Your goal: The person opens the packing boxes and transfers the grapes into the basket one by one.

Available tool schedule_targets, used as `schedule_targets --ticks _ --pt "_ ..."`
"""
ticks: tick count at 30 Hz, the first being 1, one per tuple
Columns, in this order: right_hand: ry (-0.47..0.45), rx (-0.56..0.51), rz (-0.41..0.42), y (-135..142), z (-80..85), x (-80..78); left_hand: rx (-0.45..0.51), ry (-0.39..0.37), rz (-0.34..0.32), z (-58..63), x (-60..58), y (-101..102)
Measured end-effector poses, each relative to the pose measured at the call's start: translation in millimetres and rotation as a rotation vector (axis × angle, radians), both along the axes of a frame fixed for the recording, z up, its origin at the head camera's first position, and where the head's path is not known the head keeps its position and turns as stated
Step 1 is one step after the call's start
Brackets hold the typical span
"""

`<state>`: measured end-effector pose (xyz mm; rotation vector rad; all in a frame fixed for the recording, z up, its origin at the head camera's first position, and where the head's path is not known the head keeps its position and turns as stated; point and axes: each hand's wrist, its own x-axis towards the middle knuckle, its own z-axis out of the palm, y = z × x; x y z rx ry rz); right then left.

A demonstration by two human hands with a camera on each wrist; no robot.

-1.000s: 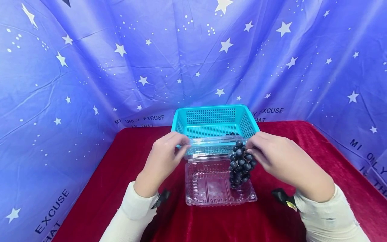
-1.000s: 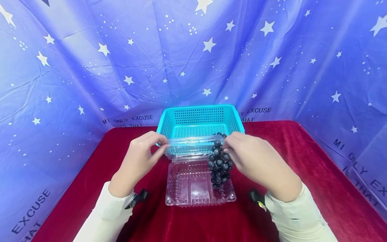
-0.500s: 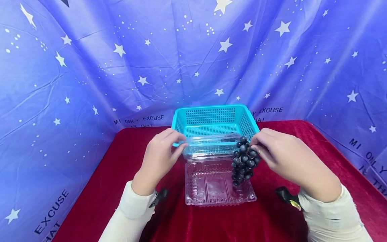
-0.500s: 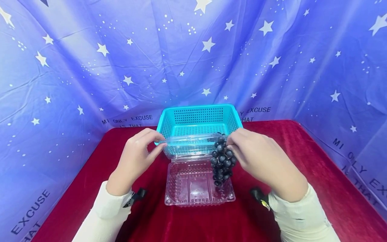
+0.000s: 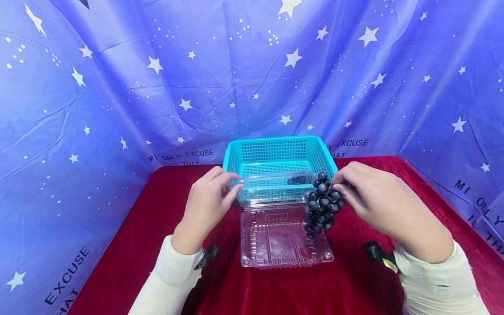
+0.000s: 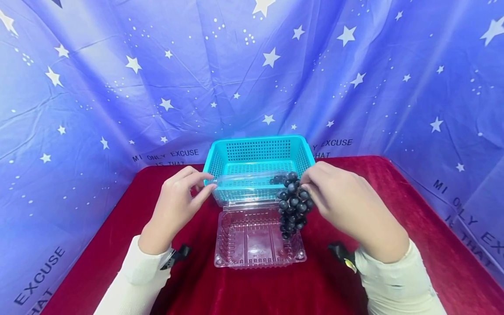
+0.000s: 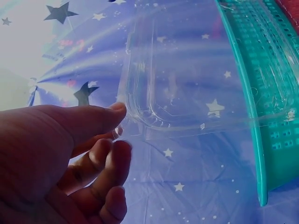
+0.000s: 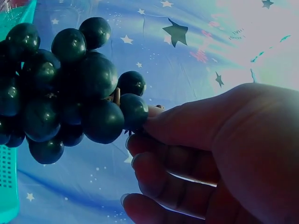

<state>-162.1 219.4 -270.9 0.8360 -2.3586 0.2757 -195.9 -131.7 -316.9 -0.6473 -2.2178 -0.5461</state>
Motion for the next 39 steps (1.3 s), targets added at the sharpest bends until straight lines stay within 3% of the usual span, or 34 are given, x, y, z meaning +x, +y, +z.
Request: schedule_targets --ticks 17,39 --pt "0.029 -0.017 -0.037 11.2 5.6 0.1 0.025 0.004 -0.059 -1.4 -1.7 0.9" --pt "0.022 -0.057 -0.120 27.4 10.1 3.3 0.010 0.000 -0.018 -4.1 -3.9 1.4"
